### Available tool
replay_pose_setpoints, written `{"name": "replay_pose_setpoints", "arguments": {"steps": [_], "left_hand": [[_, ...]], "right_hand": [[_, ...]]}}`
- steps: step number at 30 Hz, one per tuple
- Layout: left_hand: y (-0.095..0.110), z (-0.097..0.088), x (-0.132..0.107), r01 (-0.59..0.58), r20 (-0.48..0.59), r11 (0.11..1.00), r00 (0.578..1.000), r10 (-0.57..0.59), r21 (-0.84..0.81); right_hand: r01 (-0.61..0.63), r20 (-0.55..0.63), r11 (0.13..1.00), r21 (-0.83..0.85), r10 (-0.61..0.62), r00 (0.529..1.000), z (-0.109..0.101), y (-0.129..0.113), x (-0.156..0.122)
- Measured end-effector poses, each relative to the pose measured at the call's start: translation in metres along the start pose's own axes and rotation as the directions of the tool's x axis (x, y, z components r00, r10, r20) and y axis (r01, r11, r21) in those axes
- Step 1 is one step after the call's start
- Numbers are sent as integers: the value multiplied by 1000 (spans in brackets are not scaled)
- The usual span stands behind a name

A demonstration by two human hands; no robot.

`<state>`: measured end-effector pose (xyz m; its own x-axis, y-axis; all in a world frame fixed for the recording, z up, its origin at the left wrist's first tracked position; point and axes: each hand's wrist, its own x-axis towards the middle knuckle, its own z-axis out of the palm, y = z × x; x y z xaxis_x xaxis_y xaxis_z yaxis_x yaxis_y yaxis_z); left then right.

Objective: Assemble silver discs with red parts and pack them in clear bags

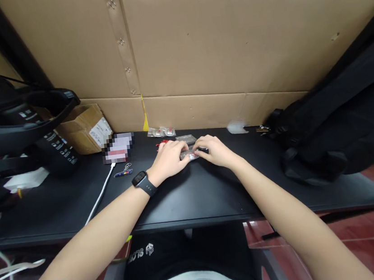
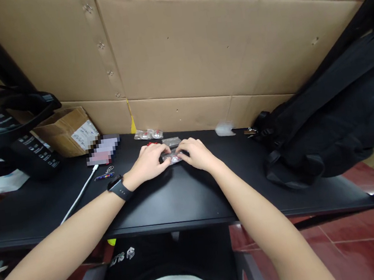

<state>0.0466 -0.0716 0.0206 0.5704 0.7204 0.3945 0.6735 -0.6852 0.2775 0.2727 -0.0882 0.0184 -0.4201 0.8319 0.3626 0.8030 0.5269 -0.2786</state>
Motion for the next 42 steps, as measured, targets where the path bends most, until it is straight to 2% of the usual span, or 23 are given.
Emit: {"name": "replay_pose_setpoints", "arguments": {"steps": [3, 6, 9, 12, 19, 28, 32, 38, 42], "left_hand": [[8, 3, -6, 36, 79, 997, 996, -41, 65], [9, 7, -8, 49, 62, 992, 996, -57, 115], [5, 8, -6, 94, 22, 988, 995, -98, 123], [-2, 5, -2, 159, 6, 985, 987, -159, 60], [-16, 3, 4, 284, 58, 958, 958, -281, -47], [-16, 2, 6, 290, 22, 947, 957, -290, -140], [-15, 1, 6, 294, 32, 941, 956, -293, -168], [-15, 0, 3, 329, 78, 938, 943, -322, -108], [-14, -1, 2, 318, 98, 939, 946, -308, -127]], "right_hand": [[-32, 113, 999, 4, 32, 993, 1, -4, 0], [-97, 127, 995, -8, 97, 987, 5, -6, 0], [-136, 96, 990, 23, 133, 986, 6, -5, 1], [-194, 69, 973, 125, 187, 980, 4, -5, 2], [-231, 38, 951, 204, 228, 973, 10, -7, 2], [-290, -115, 892, 347, 347, 931, 17, -11, 6], [-282, -108, 878, 386, 347, 932, 18, -10, 6], [-261, -88, 920, 293, 298, 950, 19, -9, 5], [-260, -74, 925, 279, 290, 954, 18, -10, 4]]}}
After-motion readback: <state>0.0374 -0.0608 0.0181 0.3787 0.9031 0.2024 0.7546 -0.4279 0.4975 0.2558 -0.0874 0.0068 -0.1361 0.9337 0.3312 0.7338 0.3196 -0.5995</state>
